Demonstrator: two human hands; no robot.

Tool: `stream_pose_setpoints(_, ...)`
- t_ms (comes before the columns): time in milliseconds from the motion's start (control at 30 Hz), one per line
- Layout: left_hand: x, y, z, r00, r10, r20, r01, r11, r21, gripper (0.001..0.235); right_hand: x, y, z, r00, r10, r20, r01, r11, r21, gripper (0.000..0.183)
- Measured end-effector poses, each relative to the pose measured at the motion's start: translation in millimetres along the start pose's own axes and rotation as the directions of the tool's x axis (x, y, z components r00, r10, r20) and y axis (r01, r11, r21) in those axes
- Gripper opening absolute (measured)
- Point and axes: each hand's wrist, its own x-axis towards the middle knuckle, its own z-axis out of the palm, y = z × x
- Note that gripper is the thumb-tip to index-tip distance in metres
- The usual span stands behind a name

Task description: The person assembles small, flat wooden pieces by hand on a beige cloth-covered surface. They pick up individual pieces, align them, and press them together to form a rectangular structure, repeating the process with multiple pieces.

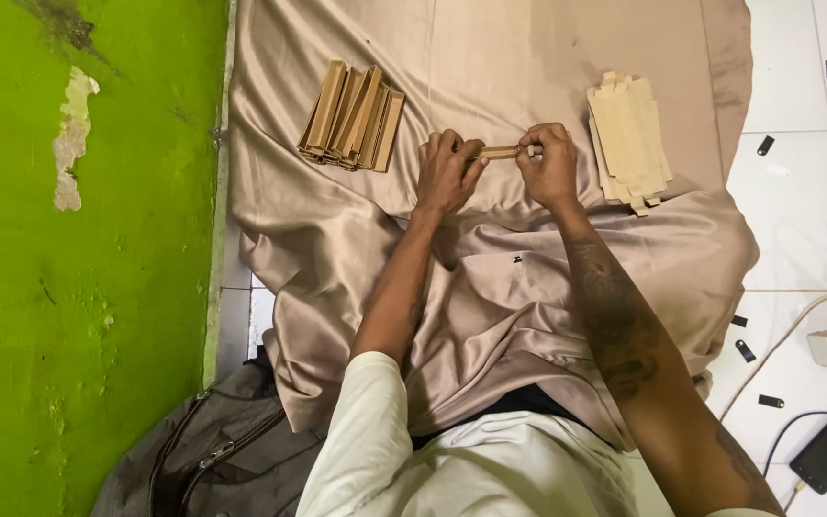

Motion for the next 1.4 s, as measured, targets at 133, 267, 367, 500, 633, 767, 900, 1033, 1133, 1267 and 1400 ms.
stream_pose_setpoints(133, 0, 1, 0, 0.999, -0.043, 0.004, 0.043, 0.998, -0.053, 0.027, 0, -7, -1, 0.999, 0.036, -0.02, -0.036, 0.999, -0.007, 0.013)
stream_pose_setpoints(267, 0, 14, -15, 0.998, -0.063, 0.031, 0.065, 0.996, -0.063, 0.029, 0, -11, -3, 1.0, -0.001, -0.014, 0.0, 0.998, -0.058, 0.01)
stream_pose_setpoints(367, 0, 17, -16, 0.999, -0.037, 0.001, 0.037, 0.999, -0.013, 0.03, -1, -11, -1, 0.999, -0.029, -0.019, 0.029, 0.999, -0.02, 0.007)
stream_pose_setpoints(500, 1, 16, -10, 0.999, -0.027, -0.018, 0.028, 0.999, 0.025, 0.031, 0, -17, -4, 1.0, 0.0, -0.009, 0.0, 0.999, 0.036, 0.004)
stream_pose_setpoints(633, 3, 16, -10, 0.999, -0.042, 0.016, 0.041, 0.998, 0.049, 0.034, 3, -12, -4, 0.999, 0.02, 0.05, -0.023, 0.999, 0.049, 0.008)
stream_pose_setpoints(767, 2, 16, -8, 0.998, -0.065, 0.024, 0.064, 0.997, 0.051, 0.034, -1, -6, 3, 1.0, 0.027, -0.012, -0.027, 0.999, -0.022, 0.007)
stream_pose_setpoints(900, 2, 13, -4, 0.999, -0.038, -0.004, 0.038, 0.997, 0.074, 0.038, -1, -20, -3, 1.0, 0.019, -0.019, -0.018, 0.999, 0.051, 0.007)
stream_pose_setpoints(1033, -1, 10, 0, 0.999, -0.045, 0.013, 0.044, 0.996, 0.083, 0.039, -2, -23, -6, 0.999, 0.039, -0.006, -0.039, 0.997, 0.066, 0.006)
stream_pose_setpoints(1133, 1, 8, 6, 0.999, 0.049, 0.0, -0.048, 0.975, 0.215, 0.04, -1, -19, -3, 0.998, 0.057, 0.011, -0.058, 0.997, 0.05, 0.007)
stream_pose_setpoints(1267, 4, 19, -1, 0.982, 0.185, 0.05, -0.19, 0.97, 0.154, 0.024, -1, -15, -1, 0.998, -0.002, 0.059, 0.008, 0.994, -0.113, 0.007)
stream_pose_setpoints(1400, 4, 19, 3, 0.988, 0.146, 0.049, -0.15, 0.986, 0.078, 0.025, -2, -23, -5, 0.992, 0.018, 0.126, -0.006, 0.995, -0.096, 0.01)
